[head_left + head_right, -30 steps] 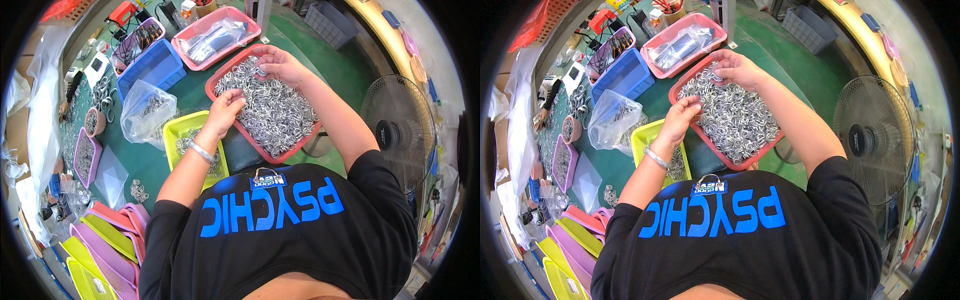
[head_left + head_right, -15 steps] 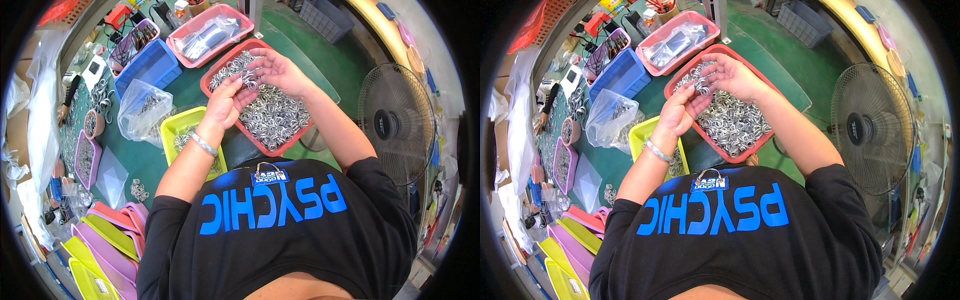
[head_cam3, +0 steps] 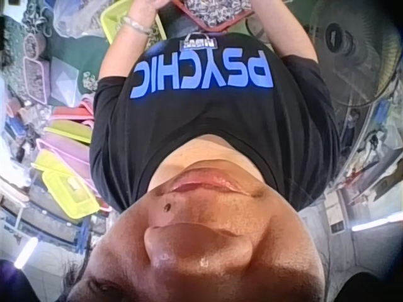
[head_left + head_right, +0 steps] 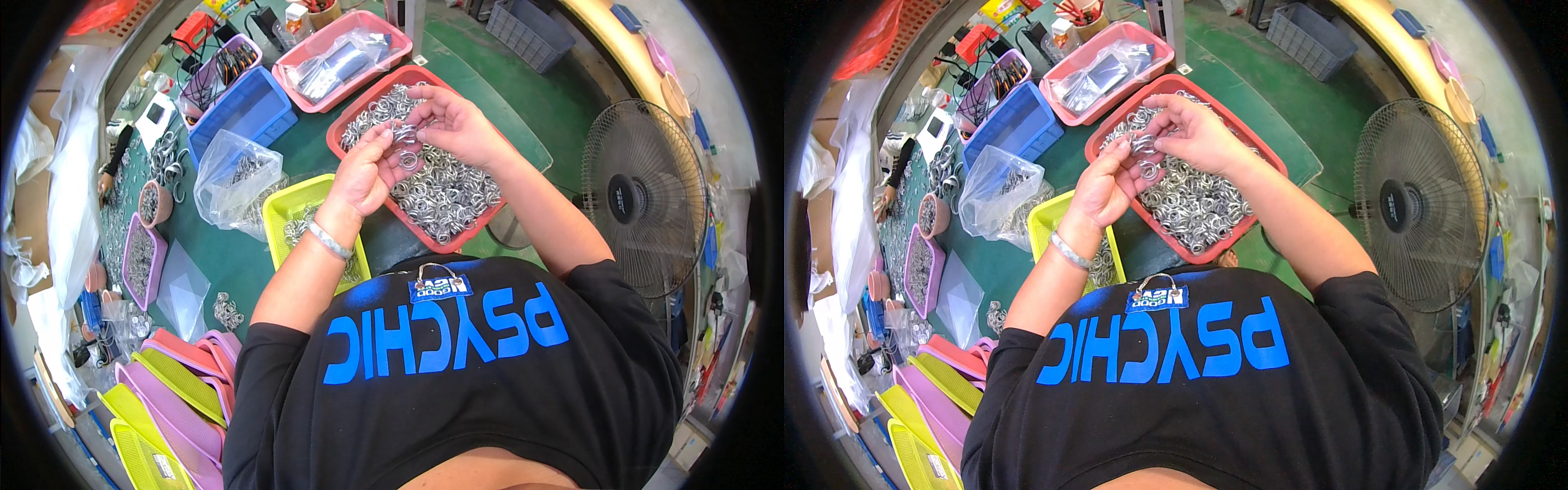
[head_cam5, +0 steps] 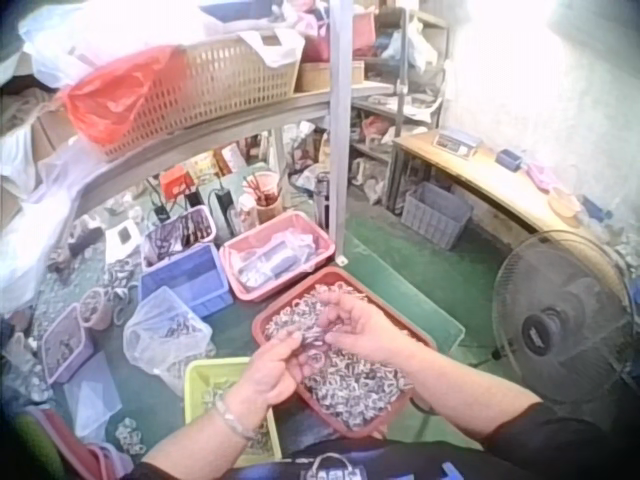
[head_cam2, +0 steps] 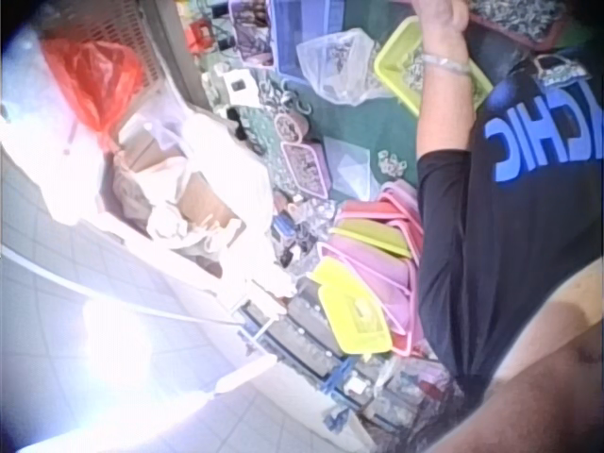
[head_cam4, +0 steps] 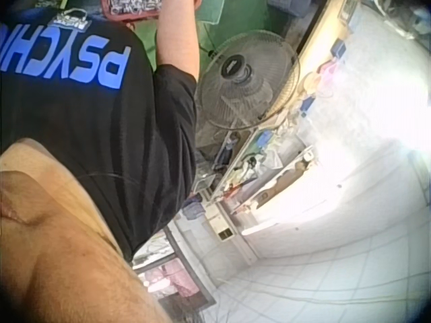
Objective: The person sorts small metal rings and keychain connectors from a large container into several smaller bins.
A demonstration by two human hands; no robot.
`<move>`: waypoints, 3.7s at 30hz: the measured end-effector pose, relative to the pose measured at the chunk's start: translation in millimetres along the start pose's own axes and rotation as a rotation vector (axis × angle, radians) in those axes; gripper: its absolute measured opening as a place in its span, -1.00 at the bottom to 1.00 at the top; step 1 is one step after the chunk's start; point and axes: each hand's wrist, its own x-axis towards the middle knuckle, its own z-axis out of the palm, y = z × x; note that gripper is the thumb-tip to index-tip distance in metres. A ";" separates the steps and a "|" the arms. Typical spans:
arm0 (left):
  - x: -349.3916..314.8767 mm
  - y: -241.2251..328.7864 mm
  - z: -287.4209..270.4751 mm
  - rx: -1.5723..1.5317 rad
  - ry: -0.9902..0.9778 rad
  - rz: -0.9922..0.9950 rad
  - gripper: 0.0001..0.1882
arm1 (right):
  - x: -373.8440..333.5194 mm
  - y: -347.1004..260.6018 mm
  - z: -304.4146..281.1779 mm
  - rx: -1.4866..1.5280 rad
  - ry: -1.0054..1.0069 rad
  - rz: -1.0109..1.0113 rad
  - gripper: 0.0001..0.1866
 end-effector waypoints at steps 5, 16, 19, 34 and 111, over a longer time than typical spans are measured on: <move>-3.8 2.0 2.8 -0.076 -0.050 -0.039 -0.74 | -3.4 1.3 1.2 -0.086 0.075 -0.024 -0.48; -6.9 2.4 0.3 -0.063 -0.062 -0.025 -0.77 | -8.2 -6.0 2.6 -0.083 0.074 -0.023 -0.49; -7.4 1.1 -0.4 -0.041 -0.055 -0.010 -0.79 | -8.3 -4.2 2.3 -0.089 0.069 -0.033 -0.49; -12.4 2.5 -7.2 -0.105 -0.046 -0.036 -0.71 | -10.3 -8.4 4.4 -0.093 0.021 -0.069 -0.54; 63.7 -12.8 -11.5 0.787 0.001 -0.013 -0.87 | -14.0 22.5 -58.0 -0.334 0.021 -0.043 -0.45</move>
